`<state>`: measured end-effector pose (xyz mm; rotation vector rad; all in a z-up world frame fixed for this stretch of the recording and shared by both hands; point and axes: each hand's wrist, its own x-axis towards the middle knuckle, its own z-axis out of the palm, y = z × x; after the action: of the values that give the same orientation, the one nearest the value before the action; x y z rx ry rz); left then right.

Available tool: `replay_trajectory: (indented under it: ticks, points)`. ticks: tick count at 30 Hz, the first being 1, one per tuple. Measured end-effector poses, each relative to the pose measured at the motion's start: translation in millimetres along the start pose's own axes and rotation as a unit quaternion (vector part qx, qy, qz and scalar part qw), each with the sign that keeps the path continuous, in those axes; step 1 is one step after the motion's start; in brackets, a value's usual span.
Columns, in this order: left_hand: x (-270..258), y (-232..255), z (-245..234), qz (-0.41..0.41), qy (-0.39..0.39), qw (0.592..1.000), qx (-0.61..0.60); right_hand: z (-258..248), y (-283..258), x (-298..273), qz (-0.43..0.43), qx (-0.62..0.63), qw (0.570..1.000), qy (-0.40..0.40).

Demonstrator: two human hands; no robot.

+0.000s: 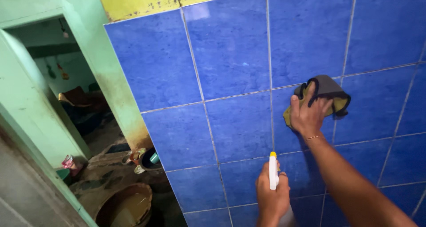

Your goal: The person sprays a cleaning solution onto blue tiled walls and wipes them with a cloth. The person moves along the wall, repeatedly spraying and wiping different sections to clean the surface.

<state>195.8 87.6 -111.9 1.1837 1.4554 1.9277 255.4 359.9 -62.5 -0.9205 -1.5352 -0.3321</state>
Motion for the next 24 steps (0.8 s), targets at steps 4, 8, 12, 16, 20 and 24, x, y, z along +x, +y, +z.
replay_trajectory:
  ticks: [4,8,12,16,20,24]
  points:
    - [6.2,-4.6,-7.5,0.017,0.003,1.0,0.006,-6.0,-42.0,-9.7,-0.01,0.012,0.998,-0.062]
    - [9.4,-12.1,-7.0,0.098,0.014,0.994,0.05,-7.6,-68.8,-26.8,-0.04,0.083,0.99,-0.108]
    - [12.0,-14.5,3.3,0.081,0.002,0.995,0.062,-2.4,-50.9,-25.6,-0.064,0.08,0.988,-0.119]
    - [12.6,-12.8,12.0,-0.013,-0.02,0.999,0.022,9.8,-35.3,-16.2,0.017,0.003,0.999,0.031]
    - [12.3,-15.5,19.8,0.0,-0.023,1.0,0.016,8.2,-33.6,-26.0,0.032,-0.028,0.996,-0.077]
    - [12.3,-15.3,27.6,-0.01,-0.029,1.0,0.008,-1.2,-38.5,-27.7,0.0,0.045,0.989,-0.138]
